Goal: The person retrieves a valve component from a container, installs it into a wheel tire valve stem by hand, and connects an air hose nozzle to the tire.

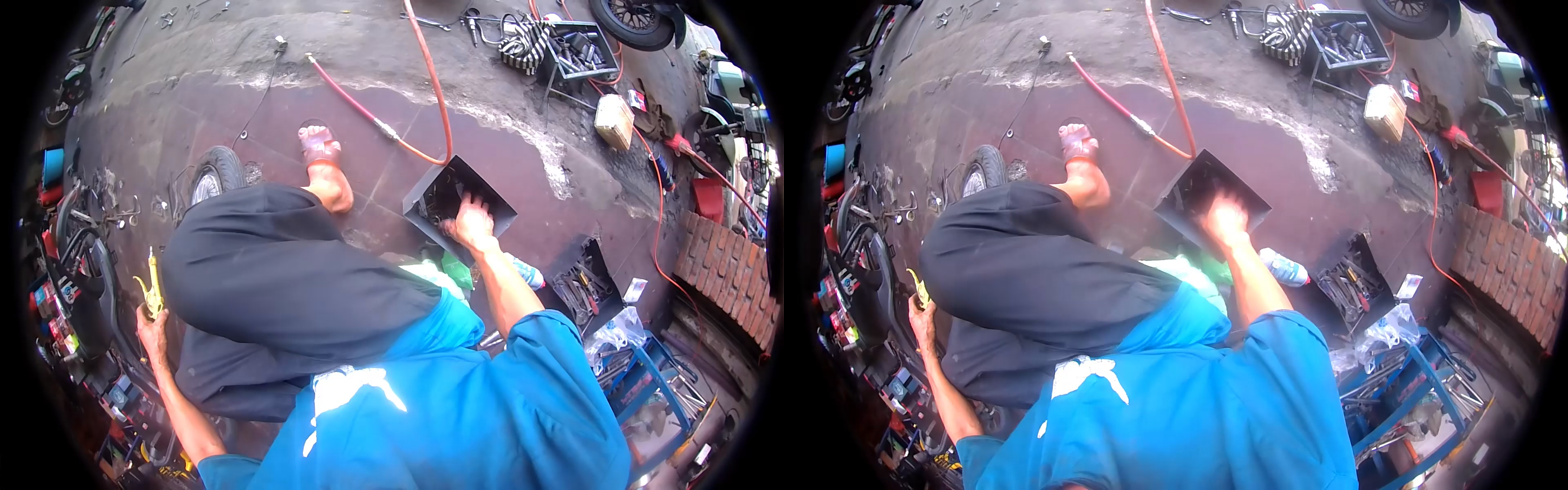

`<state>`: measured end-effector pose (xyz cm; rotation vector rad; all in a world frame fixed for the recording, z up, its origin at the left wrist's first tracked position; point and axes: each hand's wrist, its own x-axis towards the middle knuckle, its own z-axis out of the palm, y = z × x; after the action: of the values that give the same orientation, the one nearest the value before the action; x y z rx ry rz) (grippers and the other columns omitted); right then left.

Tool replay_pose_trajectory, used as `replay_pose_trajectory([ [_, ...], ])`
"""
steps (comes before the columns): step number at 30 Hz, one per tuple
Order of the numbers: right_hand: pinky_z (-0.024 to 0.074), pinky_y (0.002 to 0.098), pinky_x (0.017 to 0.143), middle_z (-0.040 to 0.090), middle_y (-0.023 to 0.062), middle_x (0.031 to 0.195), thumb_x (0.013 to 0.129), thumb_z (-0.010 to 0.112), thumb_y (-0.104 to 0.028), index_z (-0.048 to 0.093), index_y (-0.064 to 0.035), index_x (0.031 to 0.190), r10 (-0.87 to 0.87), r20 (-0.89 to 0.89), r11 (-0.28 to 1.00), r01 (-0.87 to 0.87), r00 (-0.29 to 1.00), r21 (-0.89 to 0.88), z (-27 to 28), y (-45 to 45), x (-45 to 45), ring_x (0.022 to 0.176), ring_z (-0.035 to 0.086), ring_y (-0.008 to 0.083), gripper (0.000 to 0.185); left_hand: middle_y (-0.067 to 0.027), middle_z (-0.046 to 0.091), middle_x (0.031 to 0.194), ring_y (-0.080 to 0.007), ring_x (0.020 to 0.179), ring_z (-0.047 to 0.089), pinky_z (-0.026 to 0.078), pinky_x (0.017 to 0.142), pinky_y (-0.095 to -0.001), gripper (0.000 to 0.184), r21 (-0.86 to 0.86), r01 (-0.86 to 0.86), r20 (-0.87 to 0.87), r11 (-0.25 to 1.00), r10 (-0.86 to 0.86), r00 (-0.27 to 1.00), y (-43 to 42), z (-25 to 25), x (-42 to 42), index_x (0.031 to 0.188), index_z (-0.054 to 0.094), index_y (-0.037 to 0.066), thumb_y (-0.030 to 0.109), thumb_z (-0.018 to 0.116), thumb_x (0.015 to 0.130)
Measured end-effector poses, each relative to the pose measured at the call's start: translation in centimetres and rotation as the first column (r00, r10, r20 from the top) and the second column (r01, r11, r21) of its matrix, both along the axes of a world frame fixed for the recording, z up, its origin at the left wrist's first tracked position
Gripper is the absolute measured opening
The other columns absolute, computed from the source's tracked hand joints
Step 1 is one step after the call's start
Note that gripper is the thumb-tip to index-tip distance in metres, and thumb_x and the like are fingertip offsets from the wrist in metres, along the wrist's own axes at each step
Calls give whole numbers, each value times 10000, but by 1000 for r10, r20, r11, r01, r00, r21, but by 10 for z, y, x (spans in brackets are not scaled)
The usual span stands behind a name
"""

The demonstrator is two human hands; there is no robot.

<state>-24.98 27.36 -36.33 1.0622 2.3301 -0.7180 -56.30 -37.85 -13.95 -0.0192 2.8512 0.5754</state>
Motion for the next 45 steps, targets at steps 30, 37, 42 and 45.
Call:
replay_pose_trajectory([
  [30,498,297,932,602,96,1191,843,635,1,539,15,1268,-651,-566,758,465,505,-457,72,31,48,1077,613,167,436,-129,668,1159,-217,1045,634,491,937,-341,498,-87,-29,43,996,33,999,-17,2,11,1305,564,-33,150,696,861],
  [37,567,495,800,584,198,1108,815,631,-35,573,-71,1208,18,-339,991,27,941,128,57,15,13,963,665,393,399,-130,662,1165,-213,1055,628,492,933,-340,509,-58,-41,70,997,45,997,-2,6,14,1299,564,-31,178,704,857],
  [42,560,507,935,543,261,1313,807,666,-89,529,-29,1336,200,27,977,-202,979,73,-44,5,-3,1165,586,438,550,-132,664,1162,-213,1056,629,488,940,-338,509,-40,-18,50,999,20,999,-6,5,10,1300,563,-33,172,702,855],
  [45,528,536,994,414,288,1455,707,810,-217,447,-49,1446,178,147,984,-172,973,-56,-19,0,-24,1251,521,477,840,-131,667,1162,-212,1059,629,484,946,-335,498,-42,-18,46,999,19,999,-12,2,11,1300,564,-34,154,695,858],
])
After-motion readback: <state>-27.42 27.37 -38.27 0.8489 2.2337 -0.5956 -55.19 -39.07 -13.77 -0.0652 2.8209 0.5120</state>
